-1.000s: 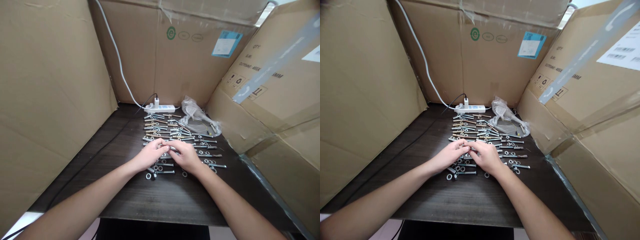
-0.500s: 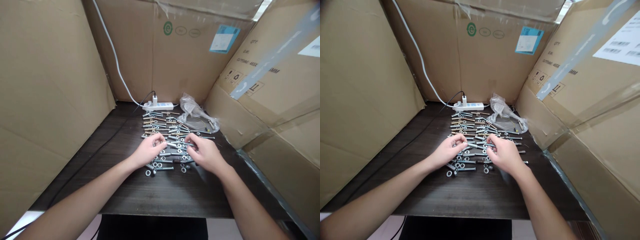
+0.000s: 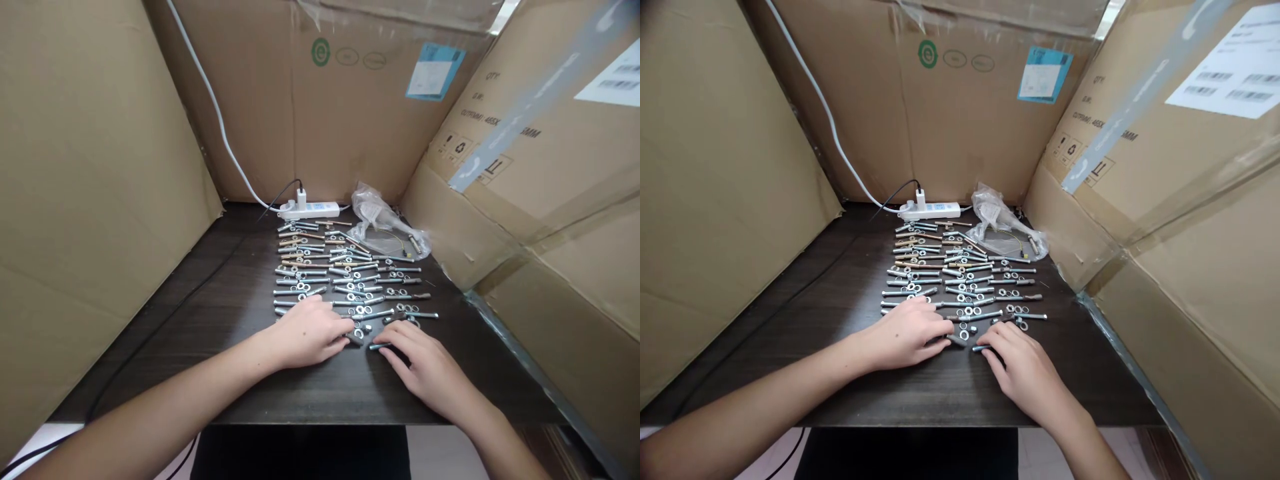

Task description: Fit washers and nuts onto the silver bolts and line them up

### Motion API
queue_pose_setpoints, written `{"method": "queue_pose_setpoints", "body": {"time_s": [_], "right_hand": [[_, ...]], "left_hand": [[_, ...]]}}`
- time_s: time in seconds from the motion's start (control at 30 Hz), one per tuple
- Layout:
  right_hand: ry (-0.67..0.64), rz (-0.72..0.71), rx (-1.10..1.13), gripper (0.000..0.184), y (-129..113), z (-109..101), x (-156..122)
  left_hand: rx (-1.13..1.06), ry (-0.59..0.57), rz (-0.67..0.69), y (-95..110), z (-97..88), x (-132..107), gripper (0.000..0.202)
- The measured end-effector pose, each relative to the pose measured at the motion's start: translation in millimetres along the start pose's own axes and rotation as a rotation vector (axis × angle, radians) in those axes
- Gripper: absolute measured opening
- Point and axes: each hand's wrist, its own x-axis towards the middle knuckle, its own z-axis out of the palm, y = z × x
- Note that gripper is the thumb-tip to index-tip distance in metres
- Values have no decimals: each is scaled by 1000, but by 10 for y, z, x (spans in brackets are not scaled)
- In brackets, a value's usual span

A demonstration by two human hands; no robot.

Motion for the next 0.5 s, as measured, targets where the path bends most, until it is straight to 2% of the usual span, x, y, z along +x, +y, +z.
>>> {"method": "queue_pose_setpoints", "body": {"time_s": [0.3, 0.5], "right_hand": [[27, -50, -56, 24, 46, 67, 84], [67, -36, -51, 25, 58, 78, 109]], "left_hand": [[-2, 27, -59, -2, 103, 89, 13], [156, 10, -33, -11, 139, 126, 19]]}}
